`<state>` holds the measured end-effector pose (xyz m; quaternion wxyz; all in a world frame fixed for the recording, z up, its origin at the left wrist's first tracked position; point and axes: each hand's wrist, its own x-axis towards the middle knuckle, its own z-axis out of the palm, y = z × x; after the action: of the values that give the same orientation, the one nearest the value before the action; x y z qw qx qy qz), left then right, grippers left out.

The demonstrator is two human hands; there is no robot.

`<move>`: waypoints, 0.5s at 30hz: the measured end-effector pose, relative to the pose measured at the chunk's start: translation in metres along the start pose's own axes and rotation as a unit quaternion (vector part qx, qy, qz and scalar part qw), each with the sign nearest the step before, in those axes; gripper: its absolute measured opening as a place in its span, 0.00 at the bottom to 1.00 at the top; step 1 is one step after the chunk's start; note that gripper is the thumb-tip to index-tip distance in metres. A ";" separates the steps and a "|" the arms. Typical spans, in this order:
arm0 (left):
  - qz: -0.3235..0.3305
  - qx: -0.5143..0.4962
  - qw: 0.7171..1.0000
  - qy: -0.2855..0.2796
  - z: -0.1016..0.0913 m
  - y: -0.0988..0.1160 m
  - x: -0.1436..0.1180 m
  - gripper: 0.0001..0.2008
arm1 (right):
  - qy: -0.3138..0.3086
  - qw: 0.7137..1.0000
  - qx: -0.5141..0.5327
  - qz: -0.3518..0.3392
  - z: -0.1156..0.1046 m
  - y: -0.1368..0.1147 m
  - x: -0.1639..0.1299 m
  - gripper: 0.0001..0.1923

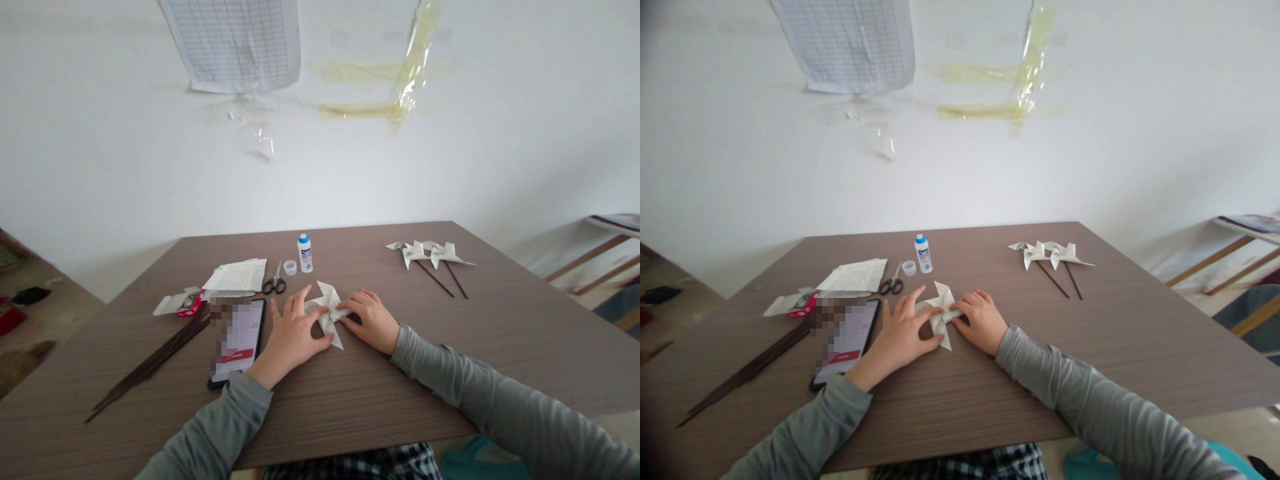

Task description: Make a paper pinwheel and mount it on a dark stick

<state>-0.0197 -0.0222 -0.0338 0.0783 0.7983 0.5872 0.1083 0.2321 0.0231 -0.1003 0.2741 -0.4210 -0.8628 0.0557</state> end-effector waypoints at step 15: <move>0.008 0.004 1.000 -0.014 -0.003 -0.001 0.000 0.25 | -0.009 1.000 -0.002 0.000 -0.003 -0.001 0.001 0.13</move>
<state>-0.0209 -0.0219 -0.0312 0.0821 0.8047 0.5801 0.0954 0.2321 0.0225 -0.0971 0.2660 -0.4207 -0.8654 0.0577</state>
